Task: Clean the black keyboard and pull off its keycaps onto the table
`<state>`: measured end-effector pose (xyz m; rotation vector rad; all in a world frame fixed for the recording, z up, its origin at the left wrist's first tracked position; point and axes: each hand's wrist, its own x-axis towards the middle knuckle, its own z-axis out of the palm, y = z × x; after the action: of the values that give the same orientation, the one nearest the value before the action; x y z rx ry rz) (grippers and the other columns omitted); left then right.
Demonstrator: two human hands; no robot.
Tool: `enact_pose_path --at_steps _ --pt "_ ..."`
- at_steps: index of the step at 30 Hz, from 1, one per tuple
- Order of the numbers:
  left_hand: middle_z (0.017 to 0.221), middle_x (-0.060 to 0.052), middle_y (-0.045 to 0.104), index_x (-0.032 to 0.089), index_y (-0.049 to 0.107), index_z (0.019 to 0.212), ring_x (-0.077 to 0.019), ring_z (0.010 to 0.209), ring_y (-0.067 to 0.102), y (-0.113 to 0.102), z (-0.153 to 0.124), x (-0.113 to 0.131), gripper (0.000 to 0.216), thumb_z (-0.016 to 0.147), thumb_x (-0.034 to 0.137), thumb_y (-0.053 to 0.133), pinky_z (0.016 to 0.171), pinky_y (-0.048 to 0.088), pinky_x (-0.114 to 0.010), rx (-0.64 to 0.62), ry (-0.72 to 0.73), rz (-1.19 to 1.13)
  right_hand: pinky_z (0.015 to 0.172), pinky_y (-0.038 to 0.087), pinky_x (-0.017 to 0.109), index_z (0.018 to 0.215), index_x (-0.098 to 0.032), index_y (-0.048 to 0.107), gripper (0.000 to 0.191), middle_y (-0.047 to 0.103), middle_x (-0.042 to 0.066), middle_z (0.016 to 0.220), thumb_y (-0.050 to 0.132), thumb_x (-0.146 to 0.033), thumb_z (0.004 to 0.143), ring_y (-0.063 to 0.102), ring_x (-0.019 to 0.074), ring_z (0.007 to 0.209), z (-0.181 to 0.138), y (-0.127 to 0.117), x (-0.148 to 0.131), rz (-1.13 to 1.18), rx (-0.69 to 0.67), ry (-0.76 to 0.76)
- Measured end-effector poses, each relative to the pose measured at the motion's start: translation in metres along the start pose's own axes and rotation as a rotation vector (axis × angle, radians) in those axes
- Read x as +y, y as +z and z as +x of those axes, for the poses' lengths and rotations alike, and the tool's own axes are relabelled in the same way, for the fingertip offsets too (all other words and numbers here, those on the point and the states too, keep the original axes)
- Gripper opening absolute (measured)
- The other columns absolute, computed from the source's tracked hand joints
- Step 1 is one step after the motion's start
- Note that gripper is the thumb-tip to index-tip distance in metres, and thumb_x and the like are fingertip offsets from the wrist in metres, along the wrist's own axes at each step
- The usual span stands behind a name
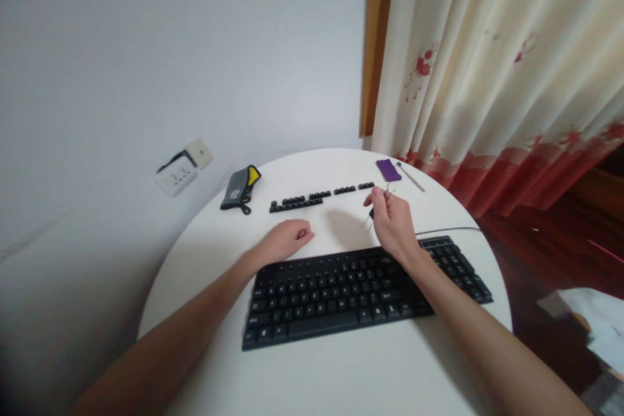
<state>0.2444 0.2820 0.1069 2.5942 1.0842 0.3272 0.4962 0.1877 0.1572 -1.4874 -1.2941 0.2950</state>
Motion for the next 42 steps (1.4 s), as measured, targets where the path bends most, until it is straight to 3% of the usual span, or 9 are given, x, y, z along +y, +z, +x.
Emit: enact_pose_path --at_steps 6,12,25,30,35,42 --pt "0.067 0.001 0.057 0.019 0.054 0.068 -0.0146 0.061 0.048 0.000 0.001 0.000 0.031 0.092 0.037 0.048 0.058 0.029 -0.027 0.007 0.001 -0.020 0.049 0.029 0.025 0.072 -0.016 0.067 0.049 0.042 -0.004 0.046 0.041 -0.050 0.096 0.041 0.0114 0.046 -0.002 0.007 0.006 0.025 -0.231 0.070" --pt "0.066 0.001 0.055 0.019 0.055 0.070 -0.0148 0.062 0.048 -0.001 0.001 0.002 0.029 0.091 0.038 0.049 0.058 0.029 -0.027 0.010 0.005 -0.024 0.057 0.037 0.025 0.065 -0.016 0.061 0.041 0.059 0.000 0.056 0.046 -0.040 0.094 0.051 0.0119 0.054 -0.011 0.012 -0.005 -0.009 -0.511 -0.054" --pt "0.068 0.000 0.056 0.019 0.055 0.070 -0.0153 0.064 0.049 -0.001 0.002 0.001 0.028 0.091 0.037 0.049 0.058 0.030 -0.026 0.010 0.007 -0.017 0.050 0.031 0.027 0.051 -0.020 0.049 0.045 0.053 0.000 0.045 0.056 -0.044 0.089 0.047 0.0123 0.046 -0.028 0.017 -0.016 -0.124 -0.489 -0.030" --pt "0.068 0.000 0.057 0.019 0.055 0.069 -0.0152 0.064 0.049 -0.001 0.002 0.001 0.028 0.090 0.035 0.049 0.058 0.029 -0.027 -0.003 0.018 -0.016 0.054 0.029 0.028 0.055 -0.020 0.051 0.040 0.054 0.001 0.050 0.056 -0.041 0.089 0.045 0.0123 0.048 -0.037 0.023 -0.019 -0.265 -0.468 -0.125" --pt "0.068 0.001 0.057 0.019 0.054 0.068 -0.0148 0.064 0.049 -0.002 0.002 0.002 0.027 0.090 0.033 0.049 0.059 0.030 -0.026 0.007 0.034 -0.011 0.056 0.025 0.029 0.062 -0.020 0.051 0.030 0.057 0.002 0.055 0.053 -0.032 0.089 0.044 0.0131 0.051 -0.045 0.020 -0.026 -0.444 -0.552 -0.272" --pt "0.066 0.001 0.055 0.019 0.053 0.068 -0.0145 0.063 0.048 -0.002 0.001 0.004 0.029 0.091 0.035 0.048 0.058 0.029 -0.027 0.005 0.031 -0.008 0.054 0.026 0.026 0.068 -0.021 0.054 0.018 0.057 0.000 0.058 0.050 -0.021 0.086 0.046 0.0135 0.054 -0.036 0.015 -0.018 -0.289 -0.671 -0.083"
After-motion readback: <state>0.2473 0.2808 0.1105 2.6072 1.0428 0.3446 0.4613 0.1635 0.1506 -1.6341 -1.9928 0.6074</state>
